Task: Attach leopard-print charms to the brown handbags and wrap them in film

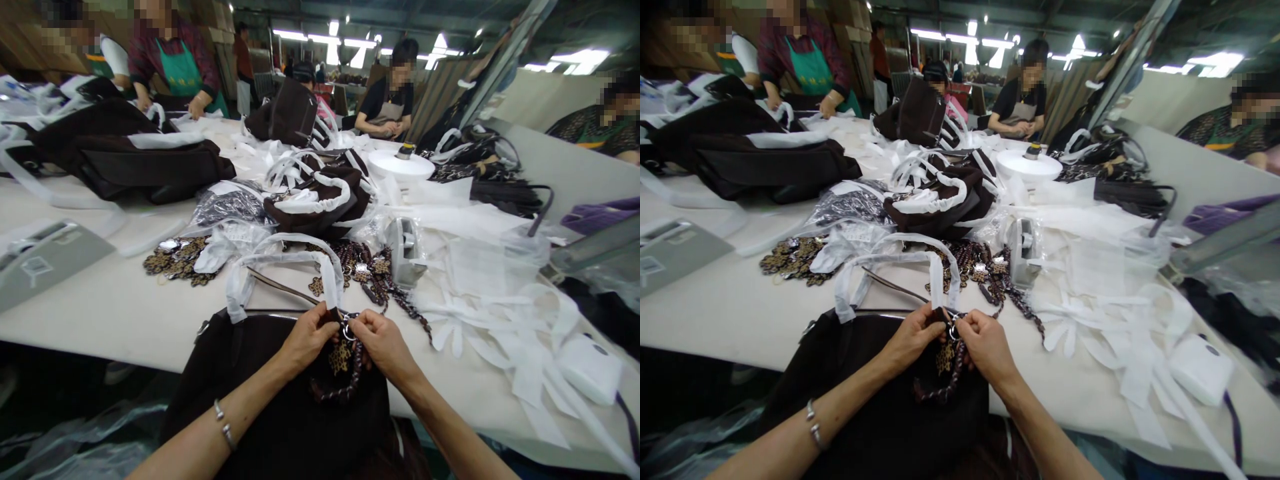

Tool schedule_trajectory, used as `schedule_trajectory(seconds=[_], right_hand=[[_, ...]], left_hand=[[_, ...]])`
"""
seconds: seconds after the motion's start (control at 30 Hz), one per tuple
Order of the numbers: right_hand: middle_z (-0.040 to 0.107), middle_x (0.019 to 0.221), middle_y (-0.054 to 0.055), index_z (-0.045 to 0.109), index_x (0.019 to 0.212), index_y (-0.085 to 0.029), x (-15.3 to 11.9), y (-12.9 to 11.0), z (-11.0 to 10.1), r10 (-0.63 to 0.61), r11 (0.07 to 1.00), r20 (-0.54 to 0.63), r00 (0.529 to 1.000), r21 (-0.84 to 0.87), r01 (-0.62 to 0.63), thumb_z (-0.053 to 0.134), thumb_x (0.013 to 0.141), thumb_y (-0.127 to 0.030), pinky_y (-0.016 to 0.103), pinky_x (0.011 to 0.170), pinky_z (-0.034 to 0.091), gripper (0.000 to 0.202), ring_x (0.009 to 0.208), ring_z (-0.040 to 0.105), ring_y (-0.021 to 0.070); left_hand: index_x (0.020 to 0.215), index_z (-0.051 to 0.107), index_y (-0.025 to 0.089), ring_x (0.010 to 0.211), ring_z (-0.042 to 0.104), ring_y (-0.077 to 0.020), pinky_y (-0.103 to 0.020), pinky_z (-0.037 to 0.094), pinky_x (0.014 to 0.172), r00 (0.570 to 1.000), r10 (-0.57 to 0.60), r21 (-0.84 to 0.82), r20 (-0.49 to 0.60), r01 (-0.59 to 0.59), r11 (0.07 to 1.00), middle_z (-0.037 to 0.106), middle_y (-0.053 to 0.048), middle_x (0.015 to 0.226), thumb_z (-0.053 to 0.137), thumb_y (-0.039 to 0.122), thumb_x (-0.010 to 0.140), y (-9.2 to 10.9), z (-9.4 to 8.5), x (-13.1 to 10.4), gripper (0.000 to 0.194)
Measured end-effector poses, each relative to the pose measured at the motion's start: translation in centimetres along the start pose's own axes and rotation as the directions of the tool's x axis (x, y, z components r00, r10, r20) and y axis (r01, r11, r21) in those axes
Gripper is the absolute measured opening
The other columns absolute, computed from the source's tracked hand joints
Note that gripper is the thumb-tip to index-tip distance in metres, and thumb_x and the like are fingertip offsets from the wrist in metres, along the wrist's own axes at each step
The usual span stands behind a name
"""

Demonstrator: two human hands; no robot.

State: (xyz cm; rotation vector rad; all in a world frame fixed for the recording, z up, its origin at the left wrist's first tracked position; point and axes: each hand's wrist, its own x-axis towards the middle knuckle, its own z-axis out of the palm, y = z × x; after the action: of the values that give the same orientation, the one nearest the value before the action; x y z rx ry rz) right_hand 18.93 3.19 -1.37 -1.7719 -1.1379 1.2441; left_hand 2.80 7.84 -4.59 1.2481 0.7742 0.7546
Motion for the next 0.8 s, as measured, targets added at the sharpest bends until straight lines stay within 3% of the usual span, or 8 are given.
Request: schedule_trajectory(seconds=[0.2,0.33,0.43,0.57,0.7,0.8], right_hand=[[0.052,0.045,-0.006,0.048,0.066,-0.023,0.6,0.2,0.7,-0.001,0.999,-0.043,0.999,0.041,0.003,0.060,0.082,-0.047,0.022,0.031,0.035,0.032,0.032,0.046,0.0113],[0.061,0.055,-0.002,0.052,0.071,-0.021,0.6,0.7,1.2,-0.019,0.990,-0.089,0.996,0.137,0.031,0.060,0.084,-0.047,0.023,0.036,0.041,0.031,0.038,0.051,0.0120],[0.066,0.062,0.001,0.054,0.077,-0.019,0.0,1.0,1.3,0.043,0.948,-0.083,0.996,0.319,-0.014,0.065,0.082,-0.048,0.025,0.045,0.049,0.031,0.047,0.059,0.0136],[0.070,0.072,0.003,0.052,0.082,-0.018,-1.4,0.5,0.8,0.129,0.843,0.047,0.990,0.521,-0.135,0.075,0.073,-0.051,0.031,0.060,0.058,0.040,0.060,0.068,0.0165],[0.072,0.079,0.005,0.051,0.082,-0.017,-2.7,-0.1,-0.2,0.117,0.832,0.184,0.976,0.519,-0.198,0.080,0.068,-0.046,0.032,0.065,0.059,0.043,0.068,0.070,0.0168],[0.072,0.082,0.005,0.051,0.084,-0.017,-3.4,0.1,-0.6,0.112,0.836,0.216,0.970,0.507,-0.209,0.081,0.068,-0.043,0.032,0.067,0.059,0.043,0.070,0.070,0.0168]], left_hand=[[0.097,0.065,0.018,0.087,0.057,-0.0185,-0.027,0.044,0.083,0.996,0.079,0.196,-0.035,-0.071,0.978,0.065,-0.002,0.091,0.058,0.018,0.082,-0.1,0.4,-0.5,0.017],[0.098,0.063,0.018,0.080,0.056,-0.0170,-0.026,0.045,0.077,0.989,0.055,0.183,-0.134,-0.029,0.983,0.062,-0.002,0.091,0.058,0.020,0.082,-0.6,0.6,-0.5,0.017],[0.098,0.062,0.016,0.083,0.057,-0.0174,-0.027,0.045,0.079,0.992,0.022,0.127,-0.123,-0.006,0.992,0.062,-0.003,0.093,0.058,0.021,0.082,-0.7,0.4,-0.2,0.017],[0.093,0.059,0.016,0.080,0.056,-0.0162,-0.026,0.043,0.076,0.996,-0.041,0.122,-0.084,0.051,0.991,0.062,-0.001,0.086,0.058,0.027,0.083,-0.4,-0.1,-0.2,0.014],[0.082,0.054,0.017,0.065,0.046,-0.0116,-0.022,0.036,0.061,0.991,-0.076,0.157,-0.106,0.092,0.983,0.051,0.004,0.071,0.055,0.038,0.087,0.3,-0.5,-1.0,0.022],[0.082,0.055,0.016,0.064,0.047,-0.0111,-0.022,0.036,0.061,0.990,-0.129,0.181,-0.051,0.136,0.974,0.053,0.003,0.071,0.058,0.038,0.084,0.7,-0.3,-1.8,0.022]])
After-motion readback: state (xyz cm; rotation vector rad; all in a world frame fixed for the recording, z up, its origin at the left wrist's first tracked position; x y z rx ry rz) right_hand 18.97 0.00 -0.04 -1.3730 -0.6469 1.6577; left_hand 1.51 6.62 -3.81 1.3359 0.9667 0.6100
